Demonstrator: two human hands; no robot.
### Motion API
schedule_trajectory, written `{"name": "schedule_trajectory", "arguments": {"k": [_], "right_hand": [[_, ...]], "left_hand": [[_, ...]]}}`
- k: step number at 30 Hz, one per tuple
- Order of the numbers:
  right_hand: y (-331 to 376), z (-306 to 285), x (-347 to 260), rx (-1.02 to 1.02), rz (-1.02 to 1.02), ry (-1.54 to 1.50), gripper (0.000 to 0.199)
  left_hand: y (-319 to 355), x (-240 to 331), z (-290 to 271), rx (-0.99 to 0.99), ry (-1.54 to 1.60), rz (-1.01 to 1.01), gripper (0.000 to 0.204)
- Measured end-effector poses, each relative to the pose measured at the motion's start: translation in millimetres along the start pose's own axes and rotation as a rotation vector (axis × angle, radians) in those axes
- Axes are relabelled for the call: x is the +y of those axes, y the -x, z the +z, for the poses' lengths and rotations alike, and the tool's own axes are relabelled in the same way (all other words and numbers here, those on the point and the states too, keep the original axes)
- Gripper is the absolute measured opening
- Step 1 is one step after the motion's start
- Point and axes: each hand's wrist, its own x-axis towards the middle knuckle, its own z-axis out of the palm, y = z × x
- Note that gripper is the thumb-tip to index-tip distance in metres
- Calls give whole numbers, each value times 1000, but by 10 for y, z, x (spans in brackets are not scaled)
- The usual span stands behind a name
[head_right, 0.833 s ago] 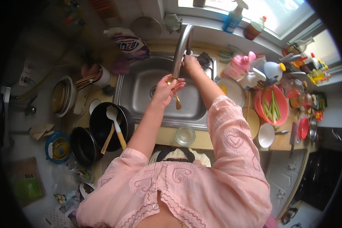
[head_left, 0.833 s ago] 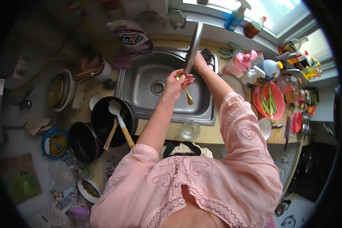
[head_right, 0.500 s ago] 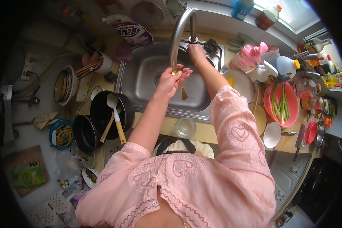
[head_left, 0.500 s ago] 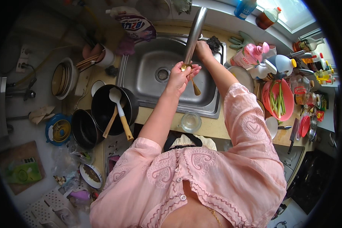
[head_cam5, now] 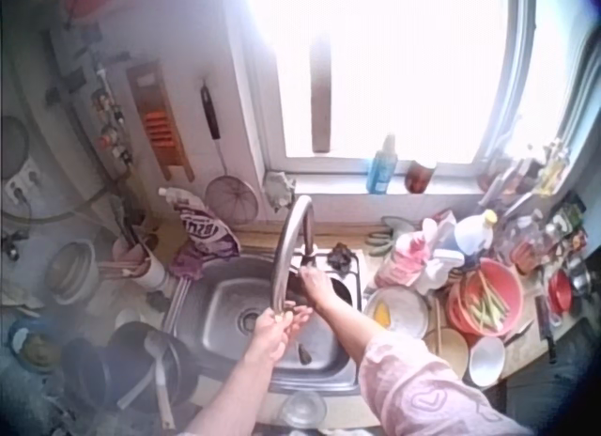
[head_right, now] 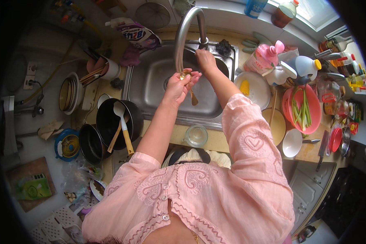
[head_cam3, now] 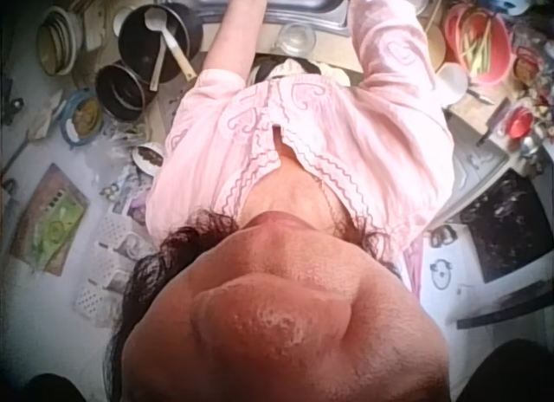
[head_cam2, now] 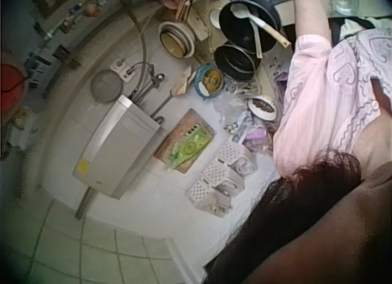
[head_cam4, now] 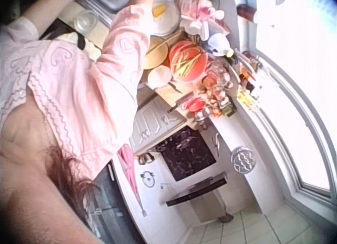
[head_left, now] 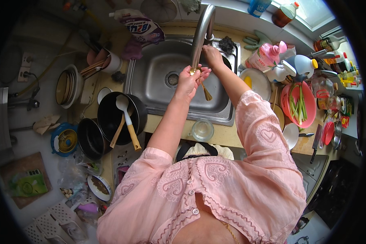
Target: The person washes various kitchen items in a sink, including a bowl, chopsticks, a spoon, a glass, and a small bowl. They use a sponge and soap to clean the items under running water, rinsing them thoroughly before placing them aside.
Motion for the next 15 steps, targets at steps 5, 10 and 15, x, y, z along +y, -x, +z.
{"name": "schedule_trajectory", "arguments": {"k": [5,10,15], "right_hand": [[23,-61,-106,3,0,-10,14],[80,-29,13,23,164,-207,28],[681,-576,-528,-238,472,-663,53]], "left_hand": [[9,4,-61,-1,10,8,12],[-49,9,-41,24,-20,55,10],[-335,-214,-278,145,12,215,13]]}}
